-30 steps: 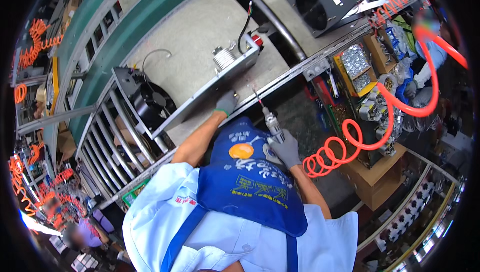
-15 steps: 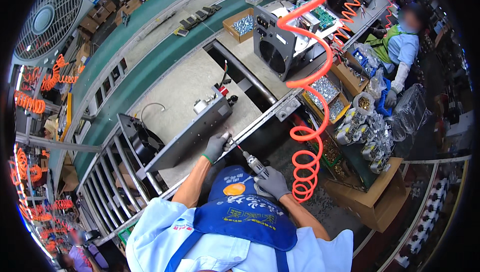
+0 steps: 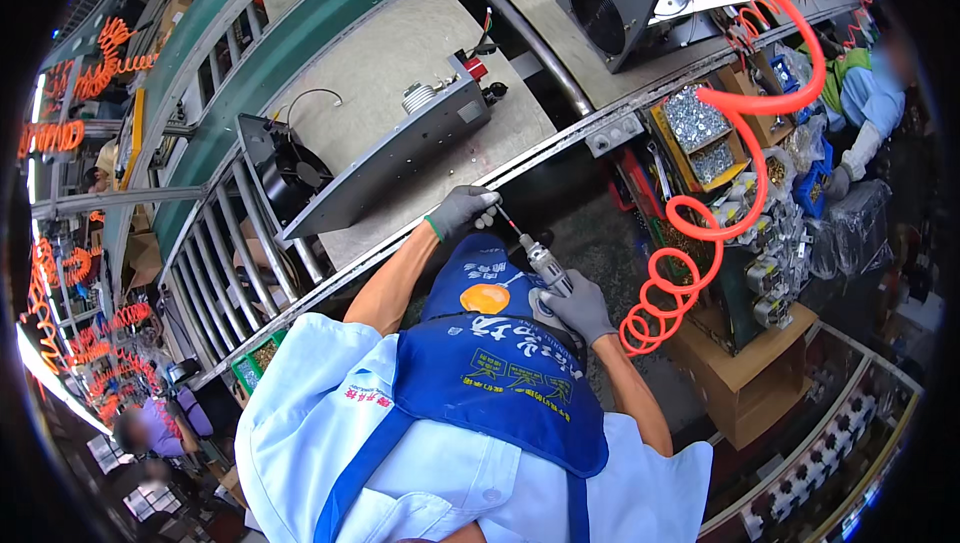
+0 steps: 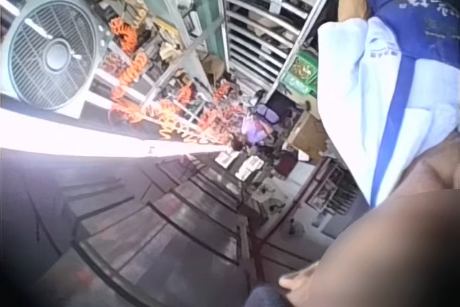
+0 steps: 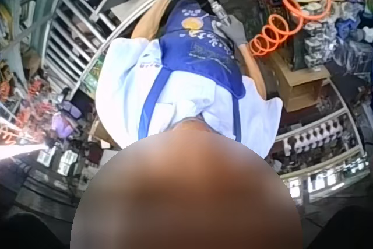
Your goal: Assembling electronic components and heat sinks at a factory production line.
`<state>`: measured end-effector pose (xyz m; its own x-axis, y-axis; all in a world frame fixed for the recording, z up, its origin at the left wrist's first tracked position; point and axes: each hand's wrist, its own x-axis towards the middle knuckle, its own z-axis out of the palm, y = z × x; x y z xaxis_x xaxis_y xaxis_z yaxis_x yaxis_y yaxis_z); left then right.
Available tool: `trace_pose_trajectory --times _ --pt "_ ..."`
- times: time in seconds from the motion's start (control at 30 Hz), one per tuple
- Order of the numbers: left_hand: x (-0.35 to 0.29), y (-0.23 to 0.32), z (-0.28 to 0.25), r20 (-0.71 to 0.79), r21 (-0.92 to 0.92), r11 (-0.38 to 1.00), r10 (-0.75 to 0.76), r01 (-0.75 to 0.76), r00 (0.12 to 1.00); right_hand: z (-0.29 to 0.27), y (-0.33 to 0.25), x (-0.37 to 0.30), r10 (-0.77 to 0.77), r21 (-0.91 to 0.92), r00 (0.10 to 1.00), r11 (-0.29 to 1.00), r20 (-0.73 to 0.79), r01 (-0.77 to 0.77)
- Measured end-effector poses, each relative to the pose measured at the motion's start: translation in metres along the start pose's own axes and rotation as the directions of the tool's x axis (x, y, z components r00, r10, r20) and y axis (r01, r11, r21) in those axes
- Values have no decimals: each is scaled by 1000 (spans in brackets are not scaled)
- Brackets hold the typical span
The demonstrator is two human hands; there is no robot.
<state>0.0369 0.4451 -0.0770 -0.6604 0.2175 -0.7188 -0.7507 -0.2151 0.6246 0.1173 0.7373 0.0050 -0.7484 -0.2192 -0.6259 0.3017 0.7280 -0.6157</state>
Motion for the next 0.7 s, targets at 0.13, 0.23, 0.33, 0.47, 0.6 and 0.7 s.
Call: trace_pose_trajectory --times 0.13,0.23,0.33,0.47,0.6,0.7 --pt "19 -6 18 -160 48 999 22 -15 987 2 -3 6 24 -16 997 1000 -71 -25" --pt "34 -7 10 -204 162 987 31 2 979 6 -7 16 99 17 993 995 -71 -98" --pt "53 -4 -18 -281 849 525 538 -56 795 9 -14 27 165 60 983 985 -86 -160" --pt "91 -1 -44 -318 917 385 540 108 779 8 -32 37 162 133 980 980 -115 -147" --pt "109 1 -51 -258 957 241 455 161 852 3 -60 47 120 119 986 987 -117 -106" --pt "104 6 -50 -252 953 269 461 137 851 2 -80 56 64 160 991 986 -120 -44"
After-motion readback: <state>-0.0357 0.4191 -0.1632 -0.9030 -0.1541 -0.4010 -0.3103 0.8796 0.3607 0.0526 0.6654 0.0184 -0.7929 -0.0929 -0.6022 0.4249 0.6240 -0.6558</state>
